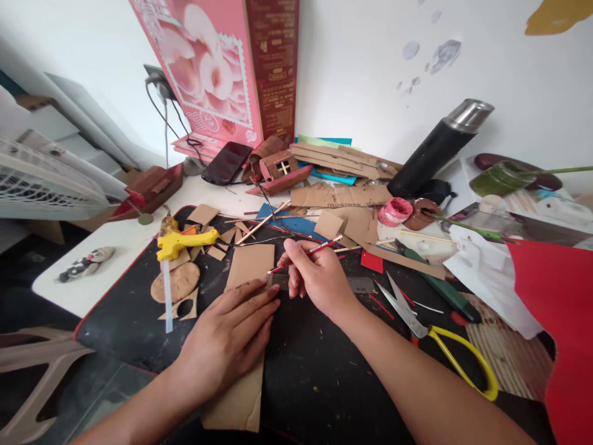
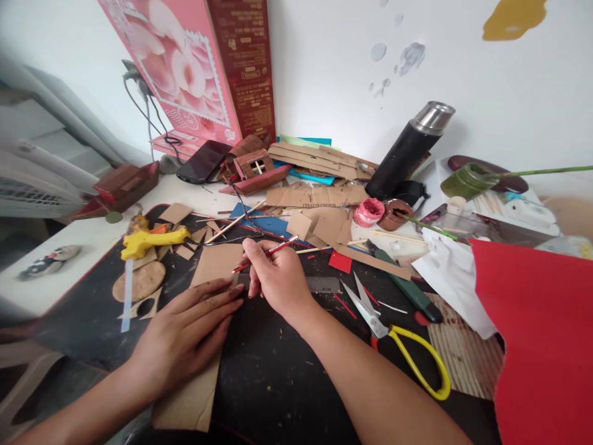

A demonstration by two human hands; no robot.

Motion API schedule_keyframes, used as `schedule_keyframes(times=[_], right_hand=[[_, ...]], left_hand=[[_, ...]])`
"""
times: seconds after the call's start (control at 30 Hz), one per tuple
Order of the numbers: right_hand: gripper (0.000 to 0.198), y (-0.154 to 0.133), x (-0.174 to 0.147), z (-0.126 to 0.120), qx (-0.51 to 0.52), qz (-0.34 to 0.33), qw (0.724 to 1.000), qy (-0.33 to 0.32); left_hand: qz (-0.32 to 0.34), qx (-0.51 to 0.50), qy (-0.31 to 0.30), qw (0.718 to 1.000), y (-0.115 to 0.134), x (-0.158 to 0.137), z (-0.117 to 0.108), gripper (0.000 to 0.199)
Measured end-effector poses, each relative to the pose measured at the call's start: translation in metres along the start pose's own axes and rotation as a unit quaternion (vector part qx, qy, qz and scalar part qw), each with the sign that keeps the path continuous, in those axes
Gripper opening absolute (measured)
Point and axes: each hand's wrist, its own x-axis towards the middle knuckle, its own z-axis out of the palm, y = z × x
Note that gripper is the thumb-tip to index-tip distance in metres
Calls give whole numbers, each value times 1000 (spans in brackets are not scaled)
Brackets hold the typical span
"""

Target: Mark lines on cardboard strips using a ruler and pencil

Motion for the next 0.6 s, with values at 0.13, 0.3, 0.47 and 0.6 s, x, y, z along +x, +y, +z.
schedule_keyframes(times=[0.13, 0.3, 0.47, 0.6], right_hand=[[59, 1, 0, 0, 1, -1, 1000, -2], [57, 1, -1, 1, 3, -2, 1000, -6], [56, 0, -1, 1, 0, -2, 1000, -4], [55, 1, -1, 1, -4, -4, 1000, -6]], left_hand=[[11, 18, -10, 1000, 0, 1, -2, 30], [15, 28, -9, 999, 1, 2, -3, 29], [23, 36, -6, 999, 1, 3, -3, 28], [26, 36, -1, 999, 2, 3, -3, 27]])
